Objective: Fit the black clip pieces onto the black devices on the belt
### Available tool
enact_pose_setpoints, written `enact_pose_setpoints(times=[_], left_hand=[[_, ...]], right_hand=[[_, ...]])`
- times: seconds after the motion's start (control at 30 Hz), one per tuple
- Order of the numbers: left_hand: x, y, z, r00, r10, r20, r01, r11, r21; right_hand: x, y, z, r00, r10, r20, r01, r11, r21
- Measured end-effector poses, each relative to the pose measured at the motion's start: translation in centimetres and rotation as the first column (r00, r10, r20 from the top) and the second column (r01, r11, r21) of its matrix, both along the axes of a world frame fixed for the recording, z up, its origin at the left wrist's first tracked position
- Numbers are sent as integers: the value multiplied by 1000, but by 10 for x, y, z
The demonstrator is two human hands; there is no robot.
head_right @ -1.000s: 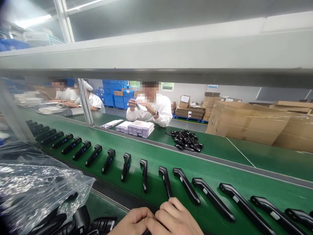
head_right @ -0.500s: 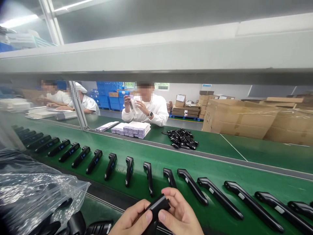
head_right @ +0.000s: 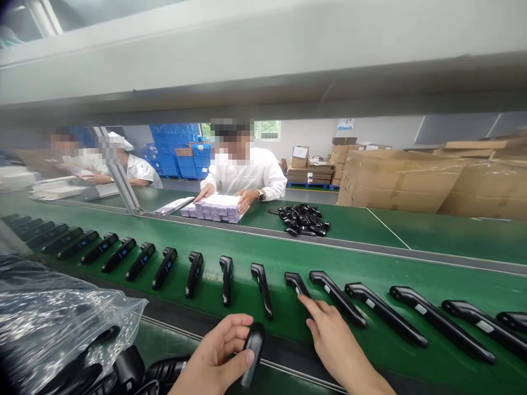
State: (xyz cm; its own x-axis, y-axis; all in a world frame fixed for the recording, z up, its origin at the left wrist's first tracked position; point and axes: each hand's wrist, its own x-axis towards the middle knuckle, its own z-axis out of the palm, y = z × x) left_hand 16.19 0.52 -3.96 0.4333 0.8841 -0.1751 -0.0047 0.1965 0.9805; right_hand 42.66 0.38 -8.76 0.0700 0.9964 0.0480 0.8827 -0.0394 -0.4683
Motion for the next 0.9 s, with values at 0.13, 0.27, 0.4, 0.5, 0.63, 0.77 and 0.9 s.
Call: enact_pose_setpoints(times=[0.13, 0.27, 0.4, 0.5, 0.63, 0.77, 0.9], left_hand=[[0, 0, -1, 994, -44, -103, 47, 998, 31], [7, -1, 5, 993, -40, -111, 41, 999, 3], [14, 0, 7, 984, -76, -161, 77, 997, 3], [19, -1, 7, 956, -126, -267, 149, 987, 68], [33, -10, 13, 920, -100, -380, 208, 944, 257], [51, -21, 13, 913, -148, -379, 310, 858, 410], [57, -24, 8, 864, -93, -494, 379, 767, 518]], right_hand=[[1, 10, -17, 982, -69, 177, 56, 996, 76], [9, 22, -20, 953, -112, 282, 49, 974, 222], [16, 17, 7, 952, -154, 265, 81, 961, 265], [13, -4, 46, 997, -42, 58, 25, 961, 274], [-4, -40, 85, 865, 295, -407, -299, 953, 55], [-16, -57, 88, 807, 304, -506, -333, 942, 34], [-8, -57, 79, 839, 344, -422, -398, 917, -42]])
